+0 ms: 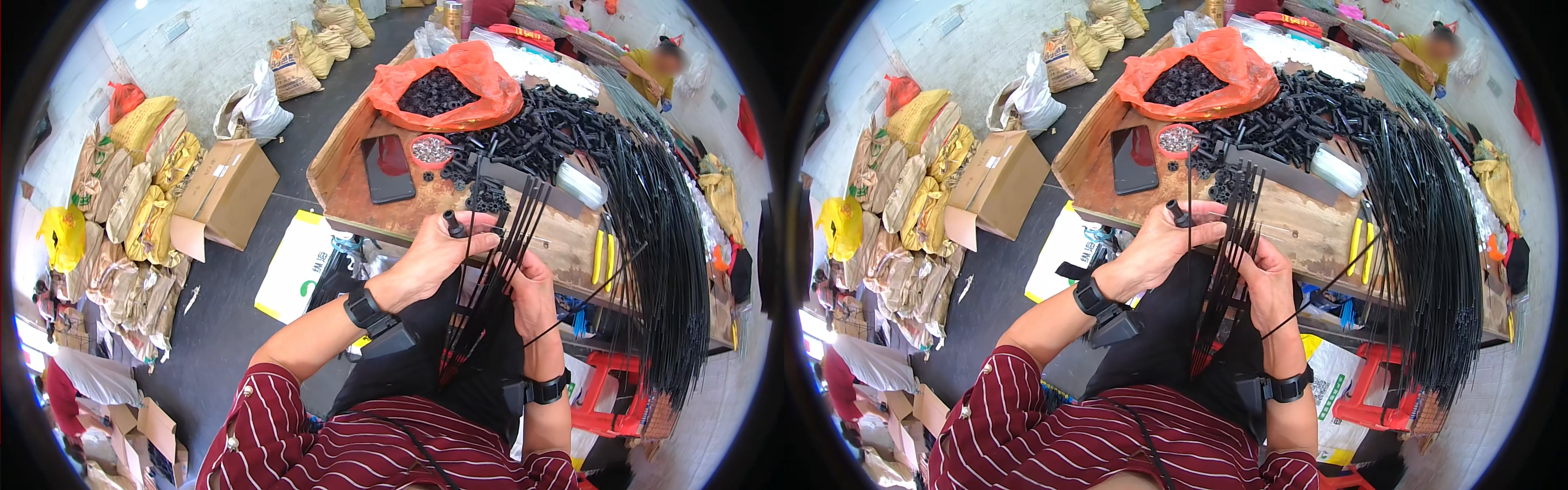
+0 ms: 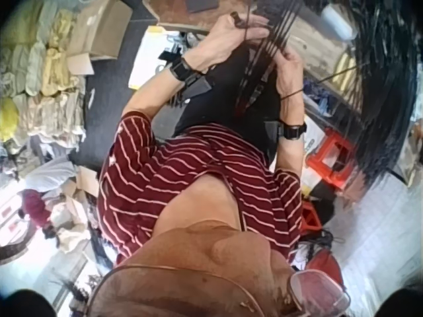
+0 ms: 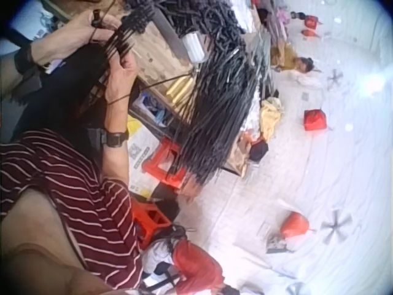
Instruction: Manually assembling black rods and plastic components into bundles, likely for umbrella manufacturing.
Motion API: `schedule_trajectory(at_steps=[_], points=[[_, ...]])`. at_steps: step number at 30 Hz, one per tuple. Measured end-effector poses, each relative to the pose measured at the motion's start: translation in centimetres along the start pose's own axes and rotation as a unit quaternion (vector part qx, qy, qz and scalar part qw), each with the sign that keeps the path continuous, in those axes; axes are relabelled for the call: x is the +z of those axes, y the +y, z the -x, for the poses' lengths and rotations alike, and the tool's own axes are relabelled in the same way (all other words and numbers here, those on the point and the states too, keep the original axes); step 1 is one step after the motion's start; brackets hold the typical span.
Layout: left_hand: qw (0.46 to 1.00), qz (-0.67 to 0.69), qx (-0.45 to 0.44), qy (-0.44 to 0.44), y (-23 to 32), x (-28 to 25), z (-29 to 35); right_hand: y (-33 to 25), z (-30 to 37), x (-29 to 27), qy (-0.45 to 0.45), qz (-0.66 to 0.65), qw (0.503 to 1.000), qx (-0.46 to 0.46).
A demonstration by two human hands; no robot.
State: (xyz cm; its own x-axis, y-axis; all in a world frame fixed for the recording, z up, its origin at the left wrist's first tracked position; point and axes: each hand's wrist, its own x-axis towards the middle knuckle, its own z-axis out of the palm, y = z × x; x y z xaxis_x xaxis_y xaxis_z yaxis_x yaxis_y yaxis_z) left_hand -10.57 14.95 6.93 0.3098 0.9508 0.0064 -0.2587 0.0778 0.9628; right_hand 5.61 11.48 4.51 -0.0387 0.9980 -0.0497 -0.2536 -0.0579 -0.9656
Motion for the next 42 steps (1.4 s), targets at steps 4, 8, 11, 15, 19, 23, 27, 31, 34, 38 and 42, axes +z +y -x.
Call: schedule_trajectory(at_steps=[4, 8, 11, 15, 19, 23, 27, 31, 34, 38, 42], points=[[0.993, 0.111, -0.034, -0.007, -1.1, -0.4, -0.1, -0.3, 0.1, 0.6, -0.017, -0.029, 0.999, 0.002], [0.99, 0.138, -0.033, 0.01, -1.1, -0.1, 0.1, -0.1, 0.2, 0.9, -0.001, -0.009, 0.999, -0.037], [0.992, 0.127, -0.014, 0.009, -1.2, -0.1, 0.2, 0.2, 0.2, 1.0, 0.014, 0.025, 0.996, -0.083], [0.995, 0.102, 0.012, 0.012, -1.0, 0.1, 0.3, -0.2, 0.3, 1.0, 0.02, 0.046, 0.997, -0.055], [0.994, 0.103, 0.021, 0.002, -1.3, 0.2, 0.2, 0.4, -0.2, 0.7, 0.015, 0.006, 0.998, -0.061], [0.995, 0.102, 0.01, -0.008, -1.6, -0.2, 0.0, 0.2, -0.2, 0.6, 0.003, 0.005, 0.999, -0.04], [0.993, 0.114, -0.006, -0.007, -1.8, -0.3, -0.1, 0.0, -0.1, 0.8, 0.008, -0.004, 1.0, -0.019], [0.993, 0.12, -0.008, -0.009, -1.3, 0.0, 0.0, -0.1, -0.1, 1.0, 0.019, -0.018, 1.0, -0.013], [0.993, 0.115, -0.01, -0.032, -1.3, -0.2, -0.1, 0.2, -0.3, 0.1, -0.012, -0.033, 0.999, 0.01], [0.987, 0.138, -0.028, -0.075, -0.9, -0.9, -0.2, 0.1, -0.4, -0.4, -0.035, -0.067, 0.996, 0.043], [0.986, 0.102, -0.053, -0.121, 0.3, -1.7, -0.7, 0.6, -0.7, -0.7, -0.067, -0.093, 0.991, 0.071]])
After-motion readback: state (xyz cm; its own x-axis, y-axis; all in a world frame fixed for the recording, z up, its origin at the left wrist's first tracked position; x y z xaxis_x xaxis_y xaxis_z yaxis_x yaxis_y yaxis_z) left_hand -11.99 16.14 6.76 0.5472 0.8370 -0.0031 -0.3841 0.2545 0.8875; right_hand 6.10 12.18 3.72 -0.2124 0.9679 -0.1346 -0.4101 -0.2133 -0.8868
